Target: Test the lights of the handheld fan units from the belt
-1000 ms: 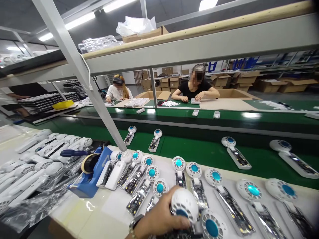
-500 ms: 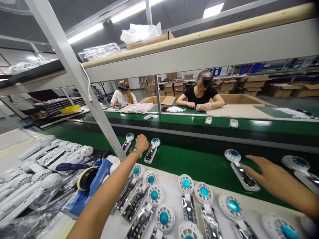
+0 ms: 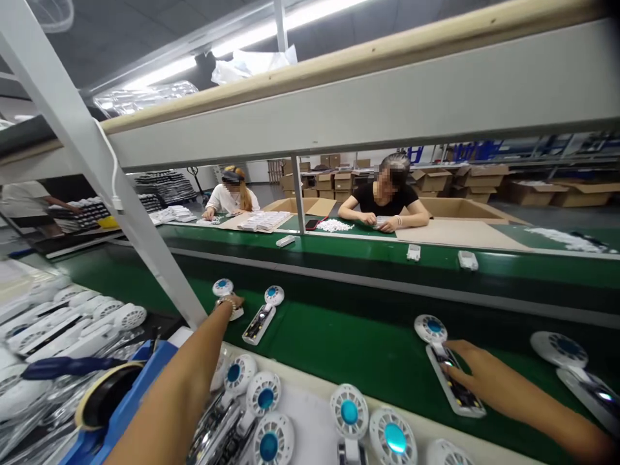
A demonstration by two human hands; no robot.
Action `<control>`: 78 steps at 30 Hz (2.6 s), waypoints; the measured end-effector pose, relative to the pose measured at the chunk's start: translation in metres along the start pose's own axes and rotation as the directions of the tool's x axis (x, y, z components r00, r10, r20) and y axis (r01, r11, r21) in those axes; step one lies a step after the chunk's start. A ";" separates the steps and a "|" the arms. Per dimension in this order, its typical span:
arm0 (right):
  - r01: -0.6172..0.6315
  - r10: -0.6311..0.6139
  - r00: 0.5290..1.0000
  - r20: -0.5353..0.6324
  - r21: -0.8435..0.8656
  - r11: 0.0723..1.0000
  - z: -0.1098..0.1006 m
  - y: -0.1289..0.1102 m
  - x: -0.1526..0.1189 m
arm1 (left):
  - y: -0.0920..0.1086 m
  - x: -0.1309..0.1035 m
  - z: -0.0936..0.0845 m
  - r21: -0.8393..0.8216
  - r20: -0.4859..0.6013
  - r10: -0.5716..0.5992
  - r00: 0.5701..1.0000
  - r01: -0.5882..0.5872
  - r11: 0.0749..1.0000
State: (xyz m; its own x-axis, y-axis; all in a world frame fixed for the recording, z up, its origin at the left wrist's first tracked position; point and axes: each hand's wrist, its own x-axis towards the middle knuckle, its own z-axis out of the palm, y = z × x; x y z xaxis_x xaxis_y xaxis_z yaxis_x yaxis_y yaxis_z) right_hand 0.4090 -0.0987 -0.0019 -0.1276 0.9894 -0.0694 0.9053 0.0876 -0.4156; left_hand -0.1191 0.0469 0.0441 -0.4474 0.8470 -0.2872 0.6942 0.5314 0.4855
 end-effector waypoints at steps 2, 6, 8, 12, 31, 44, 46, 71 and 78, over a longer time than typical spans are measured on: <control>0.020 -0.020 1.000 0.019 0.039 0.999 -0.004 -0.002 -0.005 | -0.003 -0.007 0.008 -0.061 0.107 -0.076 0.991 0.082 0.995; 0.033 -0.036 0.999 0.010 0.210 0.977 -0.013 -0.023 -0.018 | -0.008 -0.044 0.022 -0.250 0.341 -0.066 0.938 0.158 0.955; -0.002 -0.018 0.999 0.044 0.410 0.912 -0.012 -0.046 -0.023 | -0.004 -0.068 0.032 -0.362 0.441 0.032 0.897 0.145 0.921; -0.180 -0.077 0.958 0.275 0.790 0.586 0.014 -0.115 -0.002 | 0.025 -0.105 0.067 -0.509 0.553 0.232 0.800 0.105 0.854; -0.142 -0.065 0.989 0.134 0.982 -0.127 -0.013 -0.134 -0.036 | 0.063 -0.249 0.069 -0.901 0.356 0.596 0.720 0.094 0.424; -0.243 0.426 0.886 0.184 0.966 0.088 0.006 -0.107 -0.132 | -0.011 -0.301 0.089 -0.912 0.397 0.365 0.842 0.318 0.258; -0.210 0.429 0.887 0.174 0.977 0.036 0.015 -0.111 -0.138 | -0.014 -0.303 0.094 -0.939 0.298 0.355 0.886 0.206 0.275; -0.210 0.457 0.858 0.234 0.972 -0.103 0.054 -0.113 -0.173 | -0.035 -0.308 0.093 -0.944 0.286 0.447 0.848 0.170 0.283; -0.223 0.475 0.854 0.211 0.974 -0.031 0.053 -0.115 -0.177 | -0.035 -0.308 0.093 -0.946 0.302 0.495 0.815 0.189 0.265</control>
State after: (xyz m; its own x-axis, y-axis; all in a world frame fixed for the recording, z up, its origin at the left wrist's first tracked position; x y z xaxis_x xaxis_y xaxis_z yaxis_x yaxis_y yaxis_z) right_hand 0.3056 -0.2899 0.0098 0.2355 0.8626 -0.4477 -0.3944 -0.3362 -0.8553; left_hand 0.0471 -0.2313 0.0387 0.1492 0.9586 -0.2427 -0.4336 0.2840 0.8552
